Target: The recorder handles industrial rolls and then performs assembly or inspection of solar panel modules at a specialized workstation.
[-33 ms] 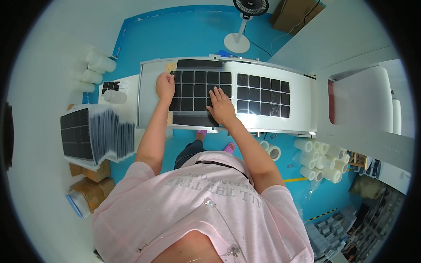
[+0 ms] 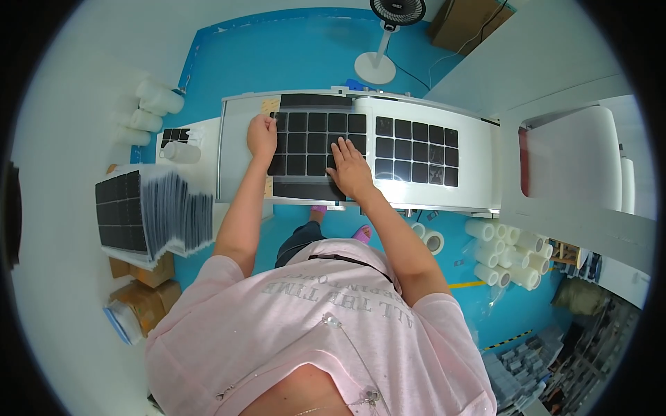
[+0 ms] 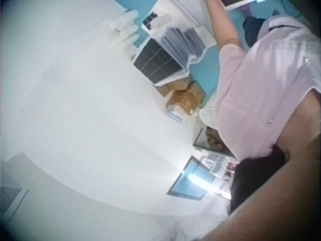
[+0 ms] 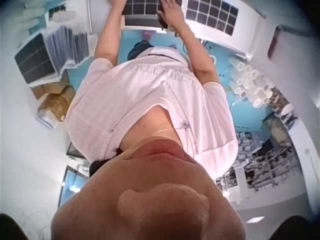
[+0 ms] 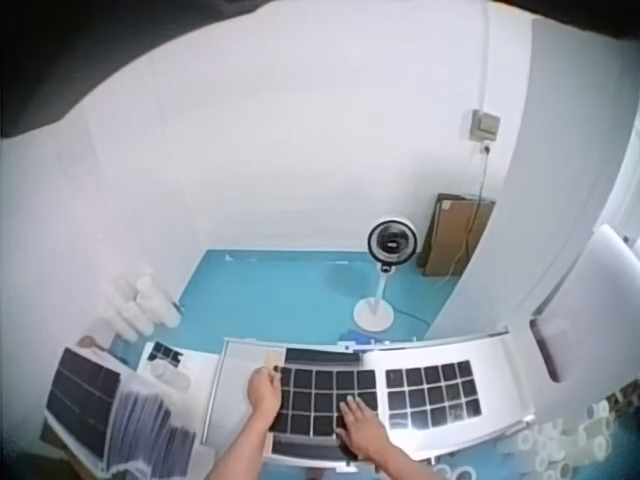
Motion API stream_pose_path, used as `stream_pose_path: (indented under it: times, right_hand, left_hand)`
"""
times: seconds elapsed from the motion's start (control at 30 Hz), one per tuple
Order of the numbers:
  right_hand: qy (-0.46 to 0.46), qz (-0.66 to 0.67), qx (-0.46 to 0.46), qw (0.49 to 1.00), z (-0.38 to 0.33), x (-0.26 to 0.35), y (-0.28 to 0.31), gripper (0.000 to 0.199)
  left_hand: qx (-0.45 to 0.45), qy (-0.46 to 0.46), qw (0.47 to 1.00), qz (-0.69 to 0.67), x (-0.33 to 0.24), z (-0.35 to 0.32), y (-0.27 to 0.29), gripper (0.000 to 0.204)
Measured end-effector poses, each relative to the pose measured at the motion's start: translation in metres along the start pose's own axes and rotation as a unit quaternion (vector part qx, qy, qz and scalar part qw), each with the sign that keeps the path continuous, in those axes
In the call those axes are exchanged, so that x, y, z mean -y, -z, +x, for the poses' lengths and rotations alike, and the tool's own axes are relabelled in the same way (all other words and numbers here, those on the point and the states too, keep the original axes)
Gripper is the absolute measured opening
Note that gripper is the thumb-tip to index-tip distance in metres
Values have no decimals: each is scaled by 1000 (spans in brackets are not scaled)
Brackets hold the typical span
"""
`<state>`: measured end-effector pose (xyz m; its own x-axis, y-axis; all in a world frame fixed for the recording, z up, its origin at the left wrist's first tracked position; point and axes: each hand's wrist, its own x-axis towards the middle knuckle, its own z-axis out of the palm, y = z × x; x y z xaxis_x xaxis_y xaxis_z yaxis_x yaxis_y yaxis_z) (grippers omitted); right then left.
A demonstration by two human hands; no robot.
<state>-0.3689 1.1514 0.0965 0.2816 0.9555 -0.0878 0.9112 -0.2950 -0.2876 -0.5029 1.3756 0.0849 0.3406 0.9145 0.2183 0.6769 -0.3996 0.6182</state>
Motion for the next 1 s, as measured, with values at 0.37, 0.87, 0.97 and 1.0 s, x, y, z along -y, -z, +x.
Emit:
stream_pose_path:
  times: [0.37,0.87,0.97,1.0]
  right_hand:
    - [-2,-17,18,1000,-5,3,5,67]
    - [25,-14,10,1000,4,5,8,69]
    - [23,10,-25,999,3,-3,9,70]
    - [32,45,-86,995,1,-7,-5,71]
  left_hand:
    - [-7,-103,994,31,-8,-24,2,8]
    - [-73,-5,976,204,5,-4,0,5]
    - [-188,-87,970,130,-5,9,4,9]
    - [-87,-136,975,155,-6,4,0,18]
